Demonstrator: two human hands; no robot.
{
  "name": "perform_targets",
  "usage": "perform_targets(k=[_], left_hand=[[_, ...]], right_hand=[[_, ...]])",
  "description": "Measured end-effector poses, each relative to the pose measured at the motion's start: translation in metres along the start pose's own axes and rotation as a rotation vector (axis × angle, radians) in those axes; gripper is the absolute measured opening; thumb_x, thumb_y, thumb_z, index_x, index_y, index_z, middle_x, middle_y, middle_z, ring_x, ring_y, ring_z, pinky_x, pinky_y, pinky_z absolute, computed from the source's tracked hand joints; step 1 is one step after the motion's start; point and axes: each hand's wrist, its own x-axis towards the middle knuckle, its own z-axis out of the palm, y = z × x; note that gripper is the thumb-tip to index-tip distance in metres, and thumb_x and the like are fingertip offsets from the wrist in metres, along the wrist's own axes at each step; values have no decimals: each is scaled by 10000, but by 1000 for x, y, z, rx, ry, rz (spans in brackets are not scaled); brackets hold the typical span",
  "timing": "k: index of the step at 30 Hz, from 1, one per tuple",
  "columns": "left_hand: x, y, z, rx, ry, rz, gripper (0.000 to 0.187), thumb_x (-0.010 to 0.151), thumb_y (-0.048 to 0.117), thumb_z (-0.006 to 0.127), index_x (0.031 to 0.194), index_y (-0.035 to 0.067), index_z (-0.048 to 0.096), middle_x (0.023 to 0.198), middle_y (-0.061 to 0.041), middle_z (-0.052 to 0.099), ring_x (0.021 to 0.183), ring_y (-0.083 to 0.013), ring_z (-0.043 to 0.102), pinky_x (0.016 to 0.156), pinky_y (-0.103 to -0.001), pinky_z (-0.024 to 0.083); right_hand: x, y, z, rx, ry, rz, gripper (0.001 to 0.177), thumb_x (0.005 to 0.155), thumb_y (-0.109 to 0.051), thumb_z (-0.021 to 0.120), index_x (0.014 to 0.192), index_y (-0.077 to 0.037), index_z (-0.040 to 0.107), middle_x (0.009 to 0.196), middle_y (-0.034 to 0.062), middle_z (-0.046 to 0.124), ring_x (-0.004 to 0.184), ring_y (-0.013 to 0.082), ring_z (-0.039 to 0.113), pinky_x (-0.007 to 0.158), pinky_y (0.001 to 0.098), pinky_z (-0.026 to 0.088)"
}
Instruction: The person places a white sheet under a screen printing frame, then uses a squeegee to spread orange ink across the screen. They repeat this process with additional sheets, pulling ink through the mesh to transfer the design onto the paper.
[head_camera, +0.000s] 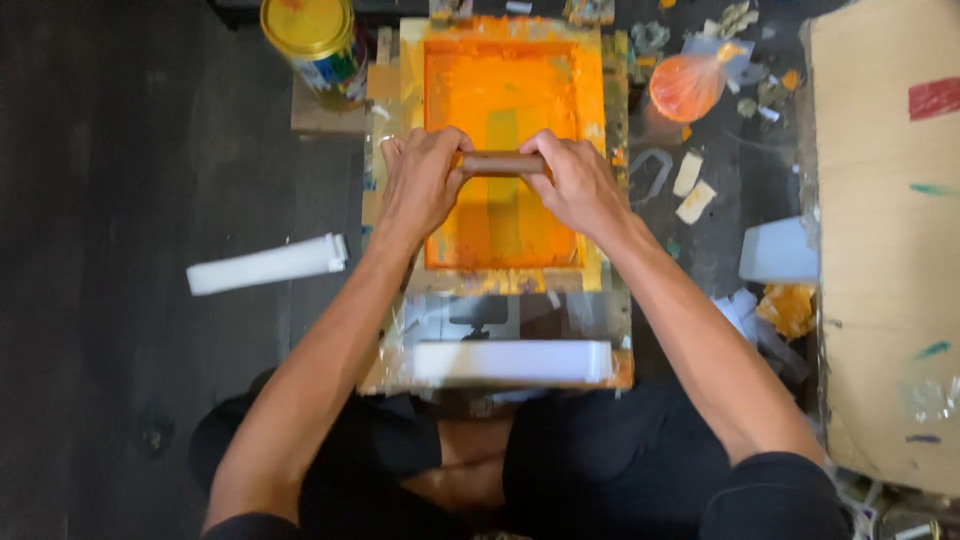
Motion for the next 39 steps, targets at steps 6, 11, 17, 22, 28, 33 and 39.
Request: perform_targets(k=[6, 11, 17, 22, 28, 33, 39], left_hand=[[-66, 16, 2, -40, -118, 45, 223, 903, 123, 716, 1076, 213, 608, 964, -44, 691, 1029, -284, 582, 912, -463, 295], [-94, 32, -3, -16, -162, 84, 276, 891, 121, 732, 1124, 184, 599, 940, -58, 695, 988, -282, 588, 918, -431, 297], [-85, 28, -4, -160, -265, -13, 387, 950, 131, 681, 1294, 174, 509, 914, -77, 686, 968, -311, 595, 920, -428, 281], [-50, 14, 3, -233, -322, -119, 530, 970, 90, 649, 1454, 195, 459, 963, -67, 702, 1006, -298, 610, 931, -395, 287], [15, -7, 2, -170, -310, -171, 593, 975, 96, 616, 1524, 126, 395, 1011, -63, 707, 1139, -326, 581, 960, -438, 269], [50, -12, -4, -91, -45, -93, 269, 940, 146, 725, 1200, 179, 666, 1023, -23, 695, 1048, -275, 566, 943, -419, 294], [18, -6, -2, -88, -75, -44, 313, 908, 19, 703, 1176, 172, 647, 1035, -51, 693, 1064, -282, 562, 970, -436, 274]], right_hand=[[-64, -27, 3, 115, -43, -23, 200, 918, 30, 665, 1066, -101, 634, 828, 172, 730, 790, 389, 731, 691, 436, 563], [-93, -58, -8, 67, -91, -14, 227, 900, 6, 712, 1083, -91, 618, 791, 179, 713, 739, 393, 723, 623, 432, 564], [-86, -53, -10, 221, -187, 183, 346, 950, -56, 696, 1263, -90, 553, 939, 234, 678, 902, 421, 696, 778, 479, 557], [-55, -23, -7, 301, -261, 363, 571, 924, -117, 741, 1435, -76, 490, 1045, 263, 678, 1068, 425, 692, 901, 531, 533], [7, 10, -6, 265, -198, 316, 622, 880, -120, 787, 1431, -75, 503, 983, 251, 670, 1012, 459, 677, 840, 549, 510], [38, 25, -4, 126, 47, 124, 352, 919, -49, 759, 1177, -83, 522, 1035, 250, 685, 1017, 513, 663, 834, 550, 508], [14, 20, 5, 41, 12, 39, 349, 894, -29, 703, 1131, -173, 491, 1069, 148, 738, 1020, 425, 698, 852, 516, 522]])
